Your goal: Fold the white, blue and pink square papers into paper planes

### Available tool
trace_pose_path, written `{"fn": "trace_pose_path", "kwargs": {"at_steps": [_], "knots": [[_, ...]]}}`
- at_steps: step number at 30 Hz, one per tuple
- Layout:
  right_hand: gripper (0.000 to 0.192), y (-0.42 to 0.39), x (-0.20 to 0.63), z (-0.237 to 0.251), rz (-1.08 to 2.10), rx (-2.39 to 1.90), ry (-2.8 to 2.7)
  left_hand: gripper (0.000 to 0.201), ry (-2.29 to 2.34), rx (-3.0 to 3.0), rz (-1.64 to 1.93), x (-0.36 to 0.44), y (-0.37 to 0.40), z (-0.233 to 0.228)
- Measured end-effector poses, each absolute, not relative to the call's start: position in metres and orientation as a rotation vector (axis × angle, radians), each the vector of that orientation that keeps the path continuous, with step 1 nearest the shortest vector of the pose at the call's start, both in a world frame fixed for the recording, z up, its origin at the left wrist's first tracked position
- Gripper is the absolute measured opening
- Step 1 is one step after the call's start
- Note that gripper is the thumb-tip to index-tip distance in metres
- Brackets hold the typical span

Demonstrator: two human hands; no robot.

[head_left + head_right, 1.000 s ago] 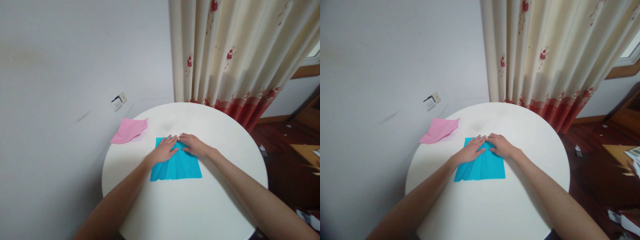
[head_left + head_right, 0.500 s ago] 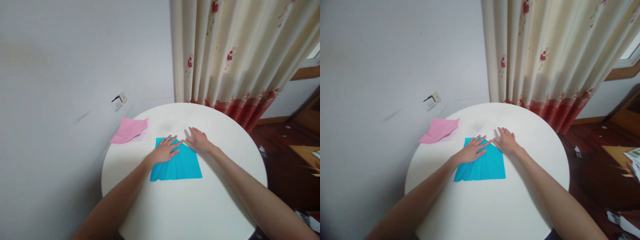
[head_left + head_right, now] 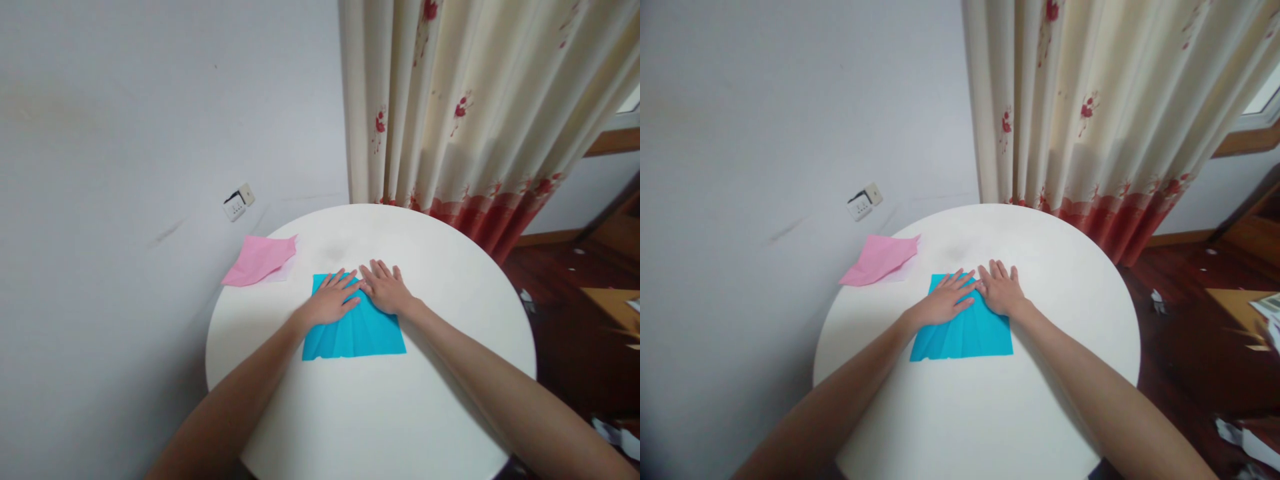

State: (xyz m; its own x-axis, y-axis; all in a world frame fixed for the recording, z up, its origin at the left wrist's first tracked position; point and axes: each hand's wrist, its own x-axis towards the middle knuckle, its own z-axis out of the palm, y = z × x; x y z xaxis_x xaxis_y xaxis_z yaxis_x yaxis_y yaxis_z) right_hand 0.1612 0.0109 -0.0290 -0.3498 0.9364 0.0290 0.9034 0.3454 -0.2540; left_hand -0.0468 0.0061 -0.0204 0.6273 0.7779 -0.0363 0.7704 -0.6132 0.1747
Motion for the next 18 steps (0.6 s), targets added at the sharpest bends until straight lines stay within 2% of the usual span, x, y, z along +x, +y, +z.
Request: {"fn": "trace_pose_path", "kwargs": {"at_steps": [7, 12, 18], "knots": [[0.054, -0.001, 0.146, -0.024, 0.148, -1.642, -2.347, 0.062, 1.451, 2.627, 0.107, -0.046, 0.009, -0.024], [0.056, -0.007, 0.132, -0.027, 0.182, -1.456, -2.489, 0.060, 1.656, 2.561, 0.150, -0.046, 0.012, -0.028], [0.062, -0.007, 0.132, -0.030, 0.187, -1.474, -2.504, 0.057, 1.594, 2.593, 0.135, -0.044, 0.008, -0.024]]}}
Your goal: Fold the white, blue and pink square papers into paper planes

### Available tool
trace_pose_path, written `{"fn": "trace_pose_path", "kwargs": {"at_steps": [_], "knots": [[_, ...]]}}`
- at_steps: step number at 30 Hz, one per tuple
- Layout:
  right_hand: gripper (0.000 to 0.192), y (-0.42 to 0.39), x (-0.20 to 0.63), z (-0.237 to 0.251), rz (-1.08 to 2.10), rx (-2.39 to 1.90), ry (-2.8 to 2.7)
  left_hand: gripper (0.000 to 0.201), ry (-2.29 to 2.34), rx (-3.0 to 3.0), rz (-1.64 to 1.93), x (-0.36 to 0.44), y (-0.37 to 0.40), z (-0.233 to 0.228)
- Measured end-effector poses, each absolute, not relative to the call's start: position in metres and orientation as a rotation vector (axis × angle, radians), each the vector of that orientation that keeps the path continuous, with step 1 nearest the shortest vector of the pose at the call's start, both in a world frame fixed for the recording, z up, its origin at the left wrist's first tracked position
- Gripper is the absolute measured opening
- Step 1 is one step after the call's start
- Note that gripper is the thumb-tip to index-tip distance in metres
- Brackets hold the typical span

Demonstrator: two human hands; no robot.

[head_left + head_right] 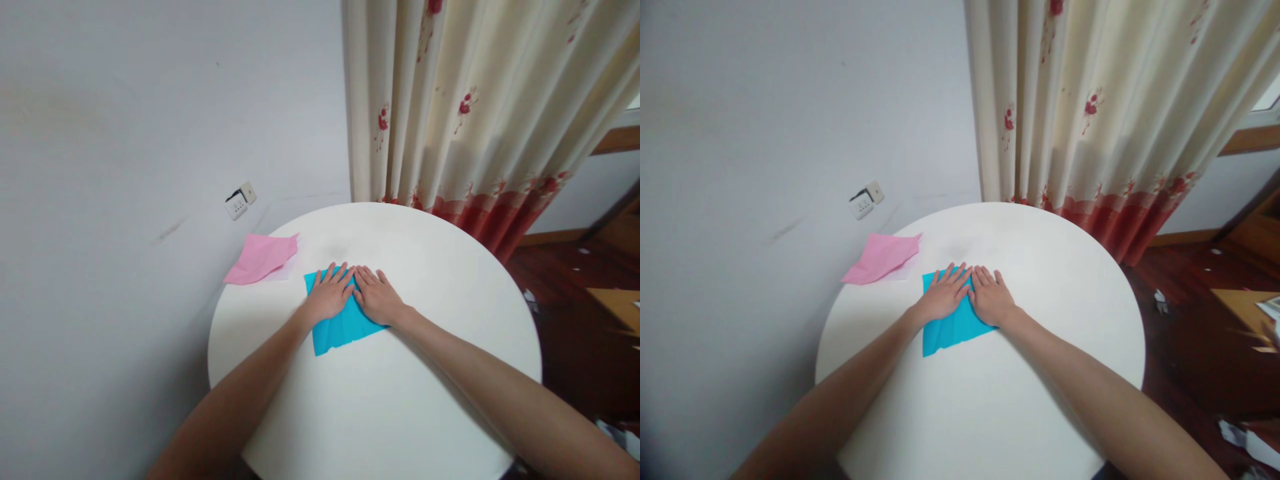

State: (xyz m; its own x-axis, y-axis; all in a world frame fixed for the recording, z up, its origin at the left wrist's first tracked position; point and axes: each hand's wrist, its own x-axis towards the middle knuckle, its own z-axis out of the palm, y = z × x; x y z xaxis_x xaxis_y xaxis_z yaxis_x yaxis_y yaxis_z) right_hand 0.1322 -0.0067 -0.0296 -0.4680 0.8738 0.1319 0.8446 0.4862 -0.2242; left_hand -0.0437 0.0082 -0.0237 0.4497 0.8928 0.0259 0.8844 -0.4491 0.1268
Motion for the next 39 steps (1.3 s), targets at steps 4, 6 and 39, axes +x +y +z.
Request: {"fn": "trace_pose_path", "kwargs": {"at_steps": [4, 6, 39], "knots": [[0.062, -0.0085, 0.1331, -0.0287, 0.169, -1.496, -2.520, 0.057, 1.432, 2.691, 0.113, -0.0419, 0.0074, -0.0218], [0.062, -0.0091, 0.1331, -0.0286, 0.163, -1.502, -2.526, 0.058, 1.376, 2.698, 0.100, -0.0424, 0.0084, -0.0229], [0.064, -0.0092, 0.1332, -0.0300, 0.193, -1.530, -2.514, 0.056, 1.541, 2.601, 0.135, -0.0441, 0.0105, -0.0240]]}}
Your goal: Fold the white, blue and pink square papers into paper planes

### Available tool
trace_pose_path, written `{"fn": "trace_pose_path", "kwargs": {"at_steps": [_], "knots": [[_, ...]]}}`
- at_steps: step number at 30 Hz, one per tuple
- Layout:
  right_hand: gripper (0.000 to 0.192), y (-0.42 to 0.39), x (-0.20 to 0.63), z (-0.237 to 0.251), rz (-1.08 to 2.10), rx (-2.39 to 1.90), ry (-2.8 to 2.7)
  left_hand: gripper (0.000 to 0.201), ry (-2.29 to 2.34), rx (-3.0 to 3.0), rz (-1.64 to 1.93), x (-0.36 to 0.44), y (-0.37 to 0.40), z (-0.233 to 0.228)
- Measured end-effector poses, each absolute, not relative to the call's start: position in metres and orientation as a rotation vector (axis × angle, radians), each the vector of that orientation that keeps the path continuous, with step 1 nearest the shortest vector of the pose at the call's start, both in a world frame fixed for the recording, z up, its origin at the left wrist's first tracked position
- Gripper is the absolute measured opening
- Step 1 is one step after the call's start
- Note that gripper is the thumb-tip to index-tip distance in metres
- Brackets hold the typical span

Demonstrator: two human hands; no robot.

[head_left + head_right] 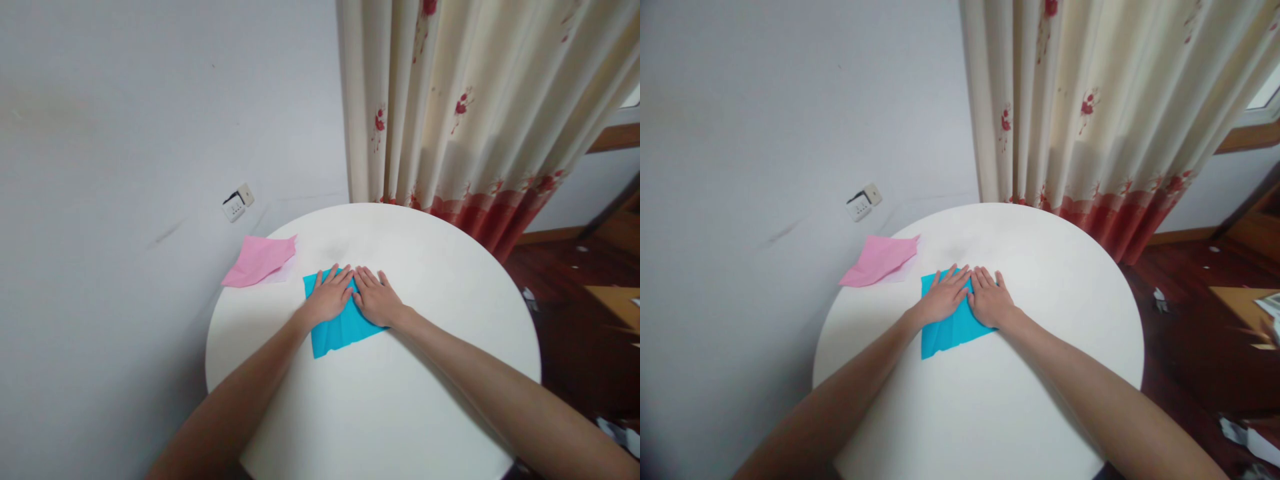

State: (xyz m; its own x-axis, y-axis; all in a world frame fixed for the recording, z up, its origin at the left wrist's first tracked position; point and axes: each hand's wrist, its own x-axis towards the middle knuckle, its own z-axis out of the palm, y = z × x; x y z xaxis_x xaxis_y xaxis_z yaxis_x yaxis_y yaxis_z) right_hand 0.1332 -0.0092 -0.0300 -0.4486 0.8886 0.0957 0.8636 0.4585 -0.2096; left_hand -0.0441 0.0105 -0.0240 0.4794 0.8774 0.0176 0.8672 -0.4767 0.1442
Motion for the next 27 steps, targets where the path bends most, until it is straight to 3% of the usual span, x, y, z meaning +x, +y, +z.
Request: {"fn": "trace_pose_path", "kwargs": {"at_steps": [9, 23, 27], "knots": [[0.064, -0.010, 0.132, -0.029, 0.202, -1.588, -2.516, 0.058, 1.499, 2.598, 0.088, -0.046, 0.012, -0.026], [0.083, -0.012, 0.153, -0.014, 0.413, -2.020, -2.373, 0.059, 1.493, 2.592, 0.091, -0.047, 0.010, -0.023], [0.079, 0.001, 0.167, -0.015, 0.454, -2.048, -2.222, 0.059, 1.484, 2.579, 0.086, -0.046, 0.009, -0.020]]}}
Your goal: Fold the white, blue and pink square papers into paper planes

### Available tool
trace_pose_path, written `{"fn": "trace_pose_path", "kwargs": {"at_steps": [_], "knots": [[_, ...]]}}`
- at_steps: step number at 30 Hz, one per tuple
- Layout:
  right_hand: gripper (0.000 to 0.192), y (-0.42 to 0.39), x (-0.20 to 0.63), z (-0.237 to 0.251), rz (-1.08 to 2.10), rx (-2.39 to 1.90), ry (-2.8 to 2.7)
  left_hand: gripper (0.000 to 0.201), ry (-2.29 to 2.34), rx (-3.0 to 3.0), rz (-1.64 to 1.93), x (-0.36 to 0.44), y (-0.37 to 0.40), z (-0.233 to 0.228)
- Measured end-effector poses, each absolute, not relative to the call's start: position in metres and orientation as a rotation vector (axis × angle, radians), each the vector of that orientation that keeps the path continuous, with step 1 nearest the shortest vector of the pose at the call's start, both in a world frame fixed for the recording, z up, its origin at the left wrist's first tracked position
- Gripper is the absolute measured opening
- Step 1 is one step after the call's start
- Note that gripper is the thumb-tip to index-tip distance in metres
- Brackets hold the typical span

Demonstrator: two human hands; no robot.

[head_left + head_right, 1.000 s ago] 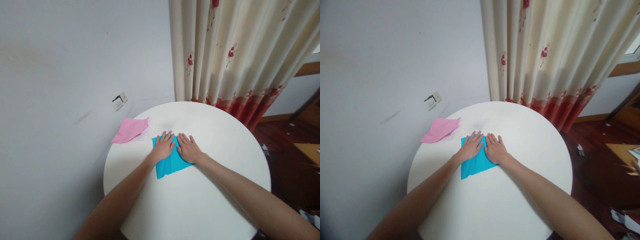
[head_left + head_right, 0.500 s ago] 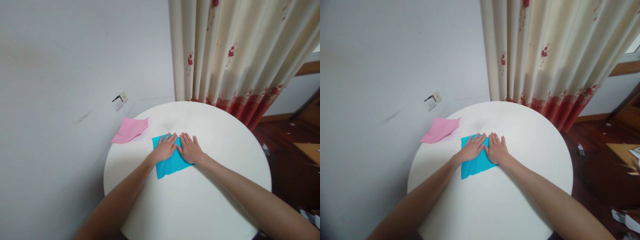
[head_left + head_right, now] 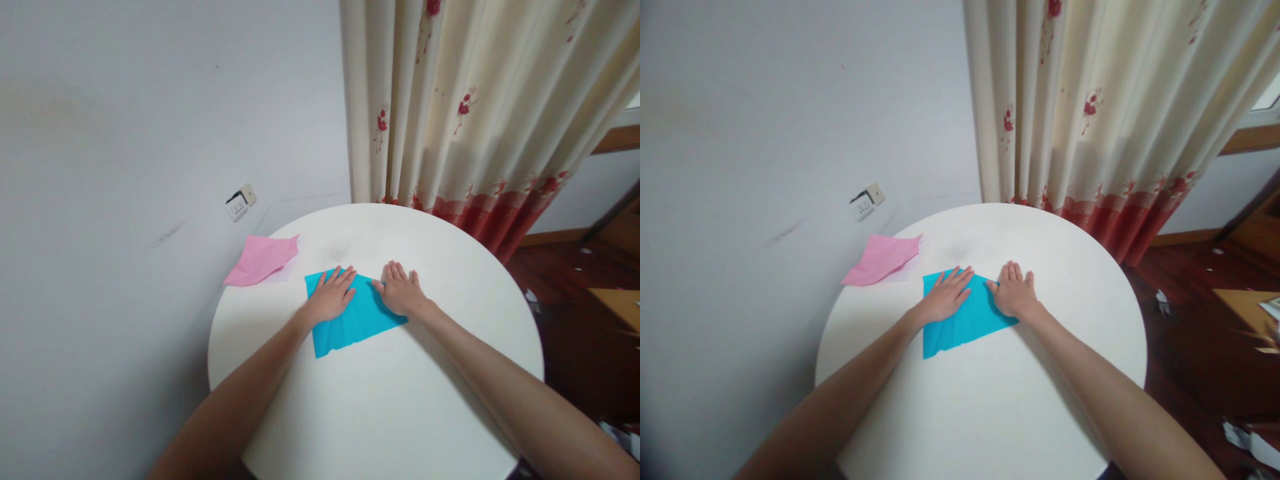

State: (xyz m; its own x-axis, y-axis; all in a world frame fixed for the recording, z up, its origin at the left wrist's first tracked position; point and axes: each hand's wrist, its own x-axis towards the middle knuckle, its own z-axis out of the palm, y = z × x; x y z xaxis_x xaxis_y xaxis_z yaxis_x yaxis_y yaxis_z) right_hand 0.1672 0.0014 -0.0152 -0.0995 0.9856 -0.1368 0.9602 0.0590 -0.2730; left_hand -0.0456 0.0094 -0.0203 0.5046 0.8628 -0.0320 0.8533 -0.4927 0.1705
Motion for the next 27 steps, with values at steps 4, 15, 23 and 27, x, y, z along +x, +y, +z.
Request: {"fn": "trace_pose_path", "kwargs": {"at_steps": [4, 15, 23, 27], "knots": [[0.066, 0.011, 0.168, -0.021, 0.362, -2.012, -2.090, 0.056, 1.474, 2.575, 0.071, -0.045, 0.009, -0.019], [0.058, 0.006, 0.151, -0.032, 0.237, -1.920, -2.224, 0.051, 1.455, 2.581, 0.051, -0.045, 0.009, -0.019], [0.055, 0.013, 0.170, -0.020, 0.395, -2.058, -2.191, 0.053, 1.448, 2.576, 0.047, -0.046, 0.008, -0.017], [0.053, 0.019, 0.189, -0.018, 0.393, -2.074, -2.147, 0.053, 1.446, 2.577, 0.040, -0.046, 0.008, -0.017]]}}
